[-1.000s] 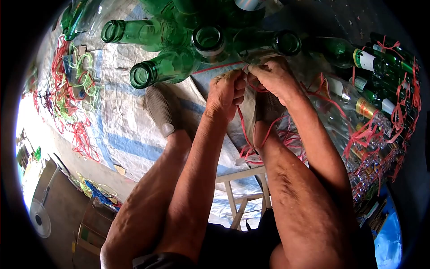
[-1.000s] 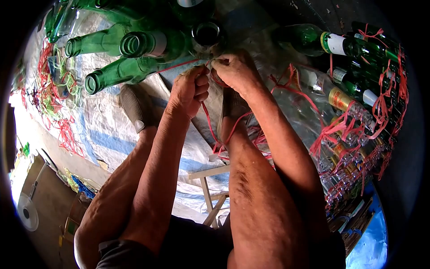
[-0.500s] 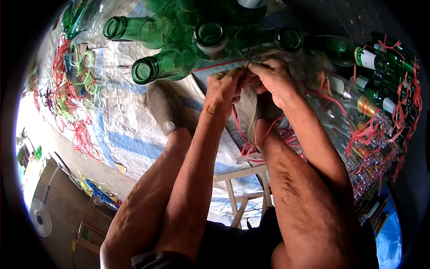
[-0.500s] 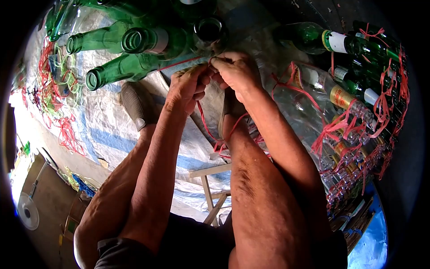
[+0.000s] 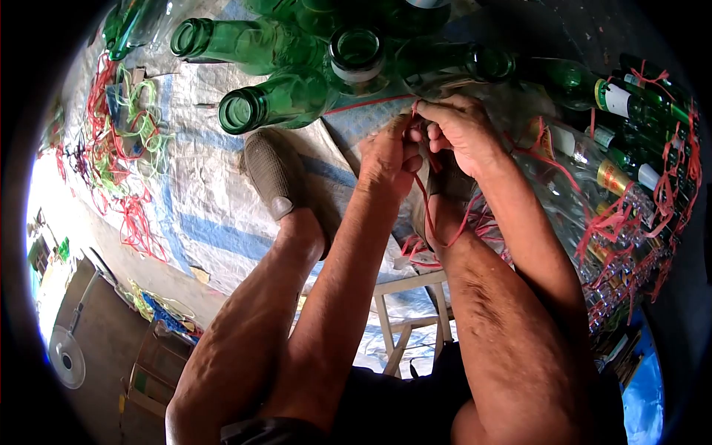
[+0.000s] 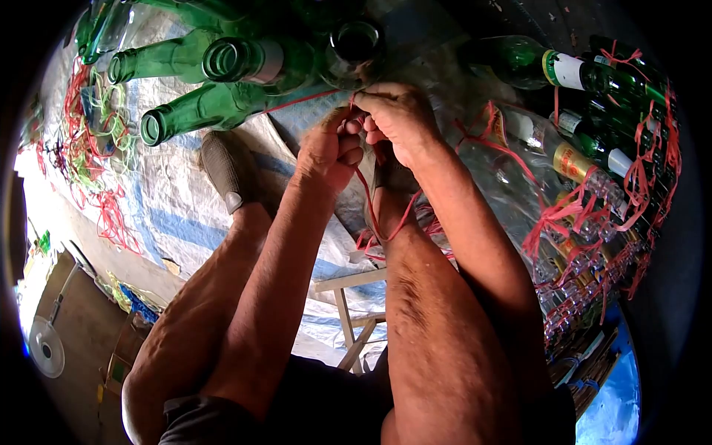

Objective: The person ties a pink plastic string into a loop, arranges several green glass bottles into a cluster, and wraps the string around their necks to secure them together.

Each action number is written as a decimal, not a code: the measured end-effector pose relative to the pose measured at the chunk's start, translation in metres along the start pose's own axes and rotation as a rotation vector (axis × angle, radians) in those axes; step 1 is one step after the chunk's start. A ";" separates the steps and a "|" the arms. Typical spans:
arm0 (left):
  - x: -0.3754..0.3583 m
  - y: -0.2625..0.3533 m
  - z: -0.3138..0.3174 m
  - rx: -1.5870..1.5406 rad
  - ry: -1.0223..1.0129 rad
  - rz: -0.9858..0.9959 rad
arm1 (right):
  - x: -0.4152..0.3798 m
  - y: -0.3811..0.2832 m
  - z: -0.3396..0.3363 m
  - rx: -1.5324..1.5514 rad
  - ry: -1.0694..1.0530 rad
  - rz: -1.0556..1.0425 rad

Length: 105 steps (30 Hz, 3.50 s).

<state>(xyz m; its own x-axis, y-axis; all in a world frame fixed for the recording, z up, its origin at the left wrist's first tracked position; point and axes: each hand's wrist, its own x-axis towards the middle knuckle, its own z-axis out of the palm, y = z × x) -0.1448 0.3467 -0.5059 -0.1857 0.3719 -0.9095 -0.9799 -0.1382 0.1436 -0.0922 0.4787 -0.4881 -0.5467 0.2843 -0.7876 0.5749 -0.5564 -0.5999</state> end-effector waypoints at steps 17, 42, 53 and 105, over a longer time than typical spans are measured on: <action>0.009 -0.023 -0.002 -0.270 -0.121 0.056 | -0.002 0.008 -0.002 -0.037 -0.023 -0.112; -0.002 -0.034 0.010 0.456 0.097 0.980 | 0.000 0.017 -0.007 -0.233 0.060 -0.259; -0.004 -0.025 0.005 0.795 0.094 1.143 | 0.003 0.020 -0.007 -0.254 0.079 -0.265; 0.009 -0.006 0.027 0.351 0.197 0.509 | -0.003 0.014 -0.016 -0.523 0.158 -0.443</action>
<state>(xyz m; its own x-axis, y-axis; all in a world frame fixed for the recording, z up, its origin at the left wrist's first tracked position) -0.1428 0.3754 -0.5041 -0.6493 0.1589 -0.7437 -0.7443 0.0681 0.6644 -0.0734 0.4826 -0.4965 -0.7248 0.5300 -0.4402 0.5573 0.0752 -0.8269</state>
